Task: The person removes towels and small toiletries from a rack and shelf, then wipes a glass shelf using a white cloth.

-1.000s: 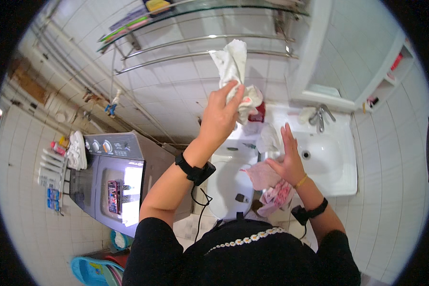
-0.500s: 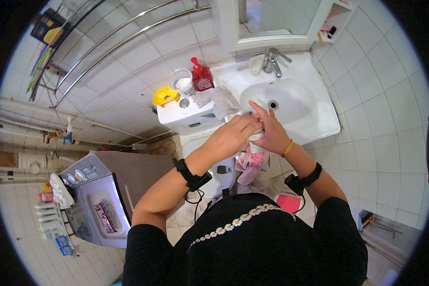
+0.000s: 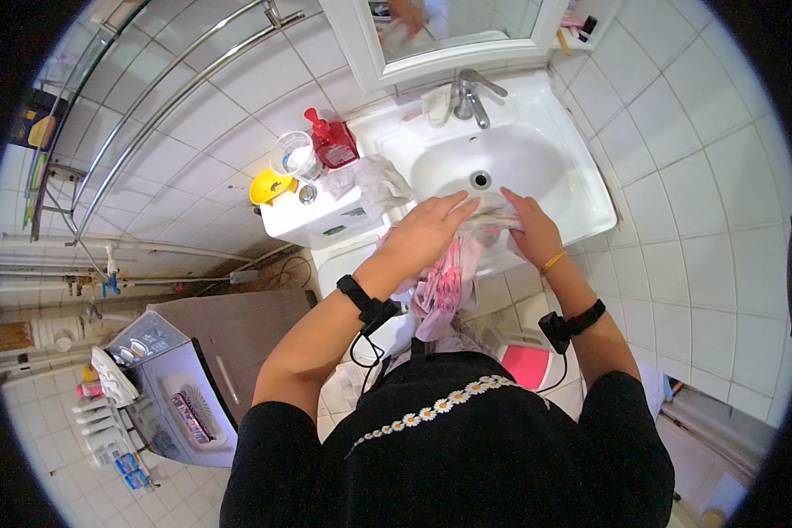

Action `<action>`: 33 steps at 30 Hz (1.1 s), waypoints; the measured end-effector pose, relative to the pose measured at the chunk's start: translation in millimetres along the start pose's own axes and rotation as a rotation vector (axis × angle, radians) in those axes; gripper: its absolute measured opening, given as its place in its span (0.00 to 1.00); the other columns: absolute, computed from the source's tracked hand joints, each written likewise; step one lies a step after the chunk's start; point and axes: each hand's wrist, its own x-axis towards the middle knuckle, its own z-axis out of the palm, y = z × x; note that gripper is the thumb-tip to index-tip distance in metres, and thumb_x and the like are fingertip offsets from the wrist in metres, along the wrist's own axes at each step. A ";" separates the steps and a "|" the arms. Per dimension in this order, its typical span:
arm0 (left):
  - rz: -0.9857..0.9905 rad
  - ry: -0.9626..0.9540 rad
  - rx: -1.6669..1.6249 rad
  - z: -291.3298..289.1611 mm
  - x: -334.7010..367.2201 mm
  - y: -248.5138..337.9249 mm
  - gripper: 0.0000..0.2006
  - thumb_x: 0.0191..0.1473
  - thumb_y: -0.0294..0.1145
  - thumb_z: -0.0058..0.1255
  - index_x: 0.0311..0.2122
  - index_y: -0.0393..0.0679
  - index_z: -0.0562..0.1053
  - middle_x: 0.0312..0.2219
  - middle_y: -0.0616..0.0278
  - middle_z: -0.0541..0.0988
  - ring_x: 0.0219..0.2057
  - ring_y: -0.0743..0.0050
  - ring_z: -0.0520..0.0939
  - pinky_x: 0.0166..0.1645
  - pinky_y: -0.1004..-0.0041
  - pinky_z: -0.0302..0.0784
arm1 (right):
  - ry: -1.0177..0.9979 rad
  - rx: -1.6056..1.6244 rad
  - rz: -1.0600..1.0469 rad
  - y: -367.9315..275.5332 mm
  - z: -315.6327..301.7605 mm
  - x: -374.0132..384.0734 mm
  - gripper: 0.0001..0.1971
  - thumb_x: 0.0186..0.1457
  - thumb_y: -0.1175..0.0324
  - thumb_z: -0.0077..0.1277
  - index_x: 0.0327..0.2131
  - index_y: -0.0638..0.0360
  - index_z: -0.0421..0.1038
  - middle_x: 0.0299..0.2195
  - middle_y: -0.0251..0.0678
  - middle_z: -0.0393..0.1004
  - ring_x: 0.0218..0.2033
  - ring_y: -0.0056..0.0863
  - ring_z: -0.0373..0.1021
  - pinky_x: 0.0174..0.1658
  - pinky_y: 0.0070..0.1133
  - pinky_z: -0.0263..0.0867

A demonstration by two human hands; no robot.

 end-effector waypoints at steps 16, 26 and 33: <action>-0.519 -0.059 0.219 37.7 -46.1 -246.0 0.31 0.69 0.26 0.67 0.76 0.48 0.78 0.75 0.40 0.78 0.71 0.29 0.82 0.75 0.45 0.82 | -0.630 -0.357 0.283 99.4 119.4 111.2 0.51 0.74 0.50 0.68 0.91 0.31 0.50 0.90 0.49 0.54 0.87 0.61 0.58 0.81 0.71 0.61; -0.543 -0.131 0.338 91.6 -38.8 -299.0 0.26 0.64 0.31 0.71 0.67 0.49 0.85 0.66 0.45 0.82 0.62 0.32 0.84 0.70 0.48 0.86 | -0.598 -0.454 0.200 53.9 118.1 151.9 0.49 0.74 0.49 0.68 0.90 0.33 0.54 0.93 0.47 0.47 0.93 0.60 0.38 0.84 0.82 0.42; -0.429 -0.110 0.269 54.3 -83.4 -259.2 0.20 0.63 0.27 0.66 0.60 0.42 0.88 0.61 0.40 0.84 0.63 0.28 0.86 0.69 0.49 0.87 | -0.543 -0.396 0.241 -34.0 108.3 132.5 0.46 0.73 0.46 0.68 0.88 0.34 0.61 0.93 0.47 0.46 0.94 0.59 0.32 0.84 0.82 0.33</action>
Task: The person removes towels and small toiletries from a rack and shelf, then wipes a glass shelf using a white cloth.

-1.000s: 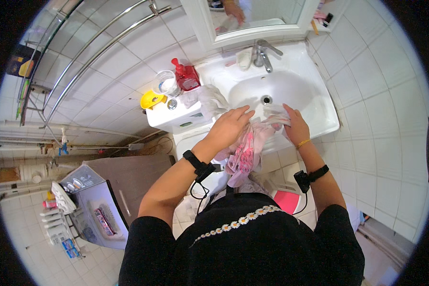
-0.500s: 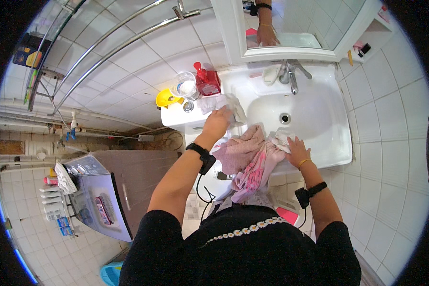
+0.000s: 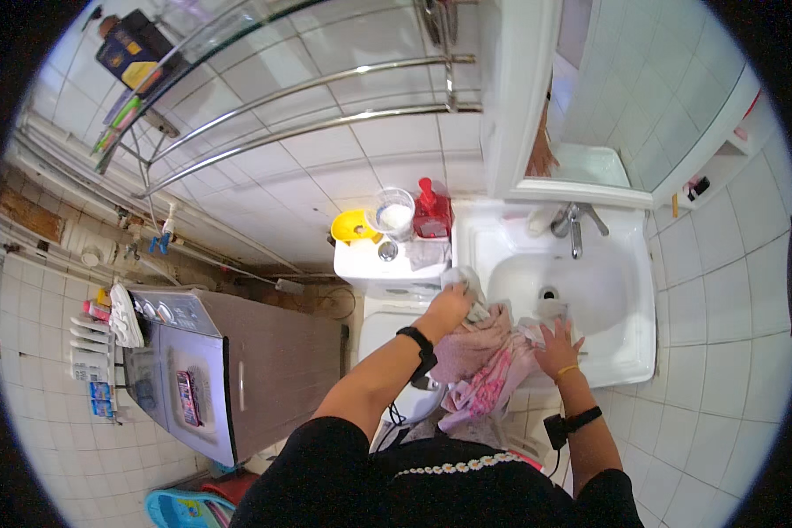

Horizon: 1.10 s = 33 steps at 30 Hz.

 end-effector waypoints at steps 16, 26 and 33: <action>0.102 0.684 -0.634 -471.1 -191.7 2.7 0.32 0.66 0.20 0.66 0.76 0.43 0.81 0.53 0.49 0.78 0.49 0.45 0.85 0.57 0.56 0.85 | 0.529 0.149 -0.227 -262.1 -72.7 -177.2 0.38 0.73 0.58 0.69 0.83 0.33 0.70 0.90 0.45 0.58 0.92 0.59 0.46 0.83 0.82 0.38; 0.376 0.978 0.034 -587.5 -79.3 37.2 0.29 0.67 0.23 0.68 0.73 0.45 0.82 0.59 0.47 0.84 0.56 0.41 0.88 0.61 0.53 0.88 | 0.605 0.223 -0.329 -278.3 -85.9 -291.5 0.38 0.72 0.58 0.70 0.82 0.33 0.72 0.89 0.46 0.59 0.92 0.60 0.48 0.82 0.83 0.37; 0.298 0.789 -0.023 -584.2 -35.6 68.5 0.17 0.66 0.23 0.64 0.59 0.45 0.83 0.51 0.48 0.90 0.54 0.33 0.88 0.56 0.42 0.87 | 0.599 0.292 -0.221 -184.9 -62.9 -310.6 0.37 0.73 0.58 0.70 0.82 0.33 0.72 0.88 0.46 0.61 0.91 0.62 0.51 0.80 0.85 0.39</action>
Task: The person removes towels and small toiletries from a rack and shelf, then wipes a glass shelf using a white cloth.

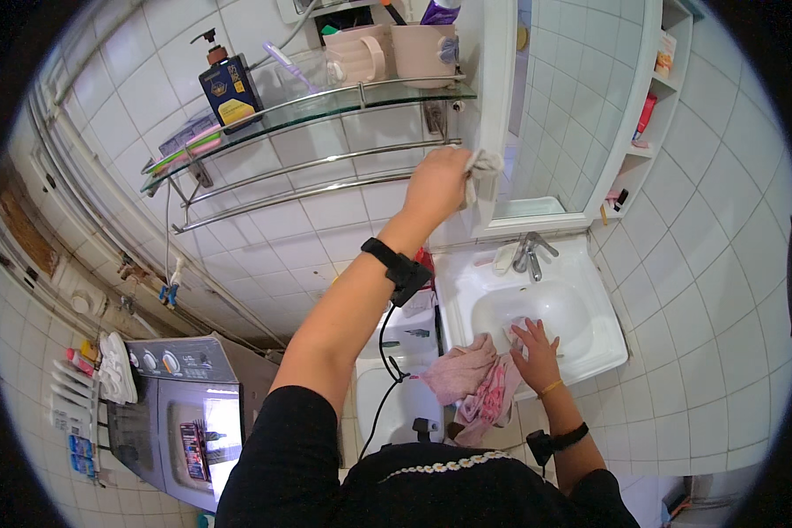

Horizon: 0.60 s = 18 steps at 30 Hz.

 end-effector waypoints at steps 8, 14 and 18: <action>-0.020 0.231 0.156 -15.0 -15.9 16.7 0.24 0.64 0.25 0.67 0.65 0.45 0.85 0.48 0.51 0.91 0.48 0.39 0.88 0.55 0.48 0.87 | -0.014 0.094 0.015 51.4 -9.9 11.8 0.35 0.75 0.59 0.69 0.81 0.33 0.72 0.88 0.44 0.63 0.91 0.61 0.52 0.81 0.84 0.40; 0.051 0.133 0.389 -22.3 -39.0 -11.4 0.18 0.57 0.25 0.66 0.53 0.46 0.87 0.44 0.59 0.91 0.46 0.50 0.88 0.50 0.52 0.88 | -0.003 0.136 -0.073 35.1 -17.0 39.2 0.35 0.75 0.60 0.68 0.81 0.33 0.72 0.88 0.44 0.63 0.90 0.60 0.53 0.81 0.83 0.41; -0.154 0.132 0.464 -61.0 -62.9 -28.6 0.12 0.60 0.24 0.66 0.49 0.45 0.85 0.41 0.54 0.90 0.45 0.43 0.87 0.48 0.46 0.86 | -0.007 0.121 -0.094 56.8 -19.4 43.8 0.35 0.75 0.59 0.68 0.81 0.34 0.72 0.87 0.45 0.64 0.90 0.60 0.54 0.81 0.83 0.42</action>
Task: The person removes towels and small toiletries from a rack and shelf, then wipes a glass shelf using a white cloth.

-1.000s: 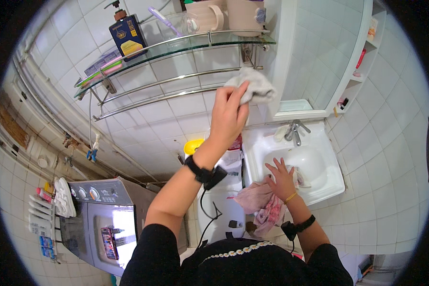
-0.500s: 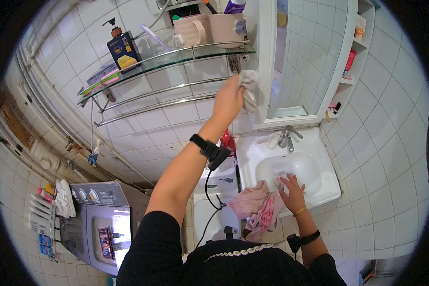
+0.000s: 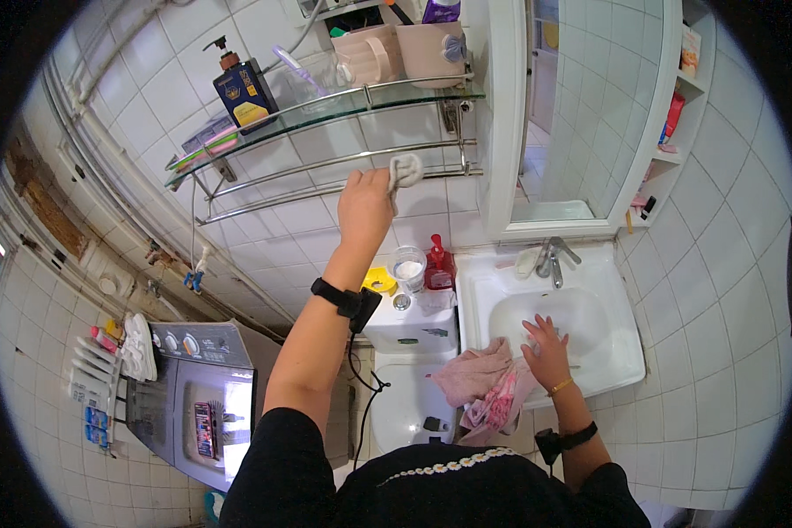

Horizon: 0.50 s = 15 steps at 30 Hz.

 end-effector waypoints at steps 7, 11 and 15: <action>-0.078 0.194 -0.199 10.9 81.7 56.7 0.08 0.64 0.29 0.70 0.45 0.42 0.84 0.38 0.42 0.89 0.43 0.28 0.88 0.49 0.38 0.85 | -0.011 0.027 0.023 39.0 -6.4 2.4 0.35 0.74 0.60 0.70 0.81 0.33 0.72 0.87 0.44 0.64 0.90 0.59 0.53 0.81 0.83 0.41; -0.048 -0.061 -0.104 82.9 104.6 54.5 0.08 0.59 0.31 0.74 0.39 0.40 0.85 0.39 0.44 0.91 0.43 0.29 0.90 0.52 0.39 0.89 | -0.037 0.034 0.021 16.2 -6.8 18.6 0.35 0.75 0.60 0.69 0.81 0.33 0.72 0.88 0.43 0.63 0.91 0.59 0.52 0.83 0.81 0.41; 0.057 -0.082 -0.112 87.1 100.1 28.9 0.07 0.58 0.29 0.72 0.39 0.41 0.86 0.38 0.44 0.92 0.44 0.32 0.91 0.53 0.42 0.91 | -0.050 0.036 0.025 8.7 6.1 25.5 0.35 0.76 0.60 0.68 0.82 0.34 0.72 0.88 0.43 0.62 0.91 0.58 0.52 0.84 0.80 0.39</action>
